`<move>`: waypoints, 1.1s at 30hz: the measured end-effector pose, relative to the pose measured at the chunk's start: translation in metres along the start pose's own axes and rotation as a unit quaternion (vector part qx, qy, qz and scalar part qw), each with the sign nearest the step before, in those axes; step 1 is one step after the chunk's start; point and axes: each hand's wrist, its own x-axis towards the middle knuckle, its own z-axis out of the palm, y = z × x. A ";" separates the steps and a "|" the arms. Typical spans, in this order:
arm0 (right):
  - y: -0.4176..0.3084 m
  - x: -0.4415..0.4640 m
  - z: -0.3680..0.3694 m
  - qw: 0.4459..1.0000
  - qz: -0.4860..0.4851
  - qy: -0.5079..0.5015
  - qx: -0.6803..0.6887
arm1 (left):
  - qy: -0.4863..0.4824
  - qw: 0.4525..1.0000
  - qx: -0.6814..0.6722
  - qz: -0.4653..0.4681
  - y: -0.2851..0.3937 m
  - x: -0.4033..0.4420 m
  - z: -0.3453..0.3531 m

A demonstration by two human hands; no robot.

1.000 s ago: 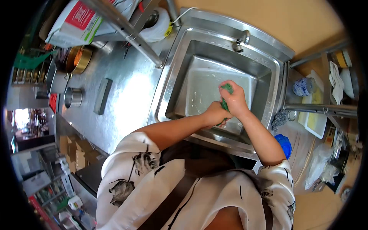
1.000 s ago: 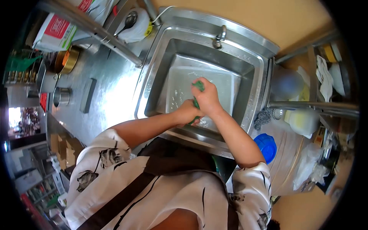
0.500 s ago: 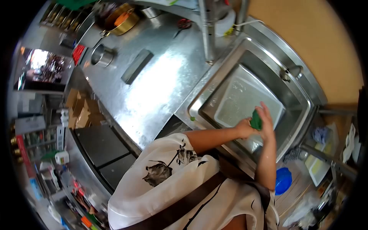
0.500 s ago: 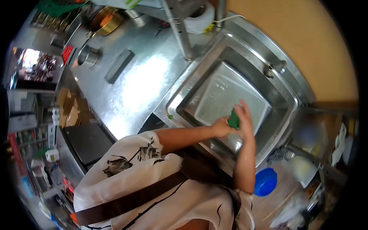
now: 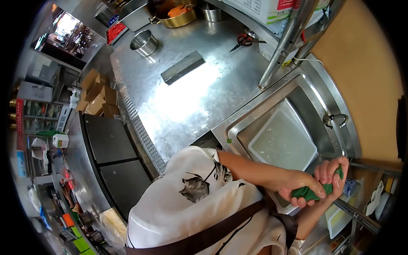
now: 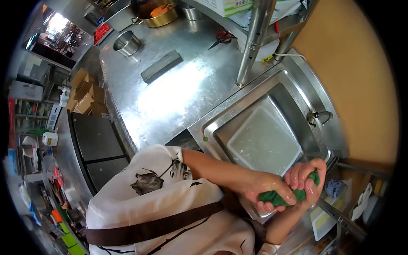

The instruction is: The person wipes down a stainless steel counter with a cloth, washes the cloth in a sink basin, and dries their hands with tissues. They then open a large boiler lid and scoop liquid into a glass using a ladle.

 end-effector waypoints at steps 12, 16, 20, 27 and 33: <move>0.111 -0.023 -0.073 0.869 0.162 0.213 -0.416 | 0.364 0.851 0.379 0.013 -0.031 0.013 -0.128; 0.163 -0.027 -0.107 0.813 0.194 0.269 -0.479 | 0.516 0.686 0.501 0.107 -0.047 0.017 -0.181; 0.179 -0.011 -0.097 0.755 0.110 0.281 -0.582 | 0.563 0.619 0.536 0.116 -0.019 -0.008 -0.203; 0.165 -0.018 -0.097 0.818 0.132 0.318 -0.460 | 0.685 0.410 0.584 0.146 0.103 -0.186 -0.145; 0.186 -0.088 -0.123 0.702 0.154 0.336 -0.608 | 0.726 0.020 0.687 0.013 0.139 -0.403 -0.255</move>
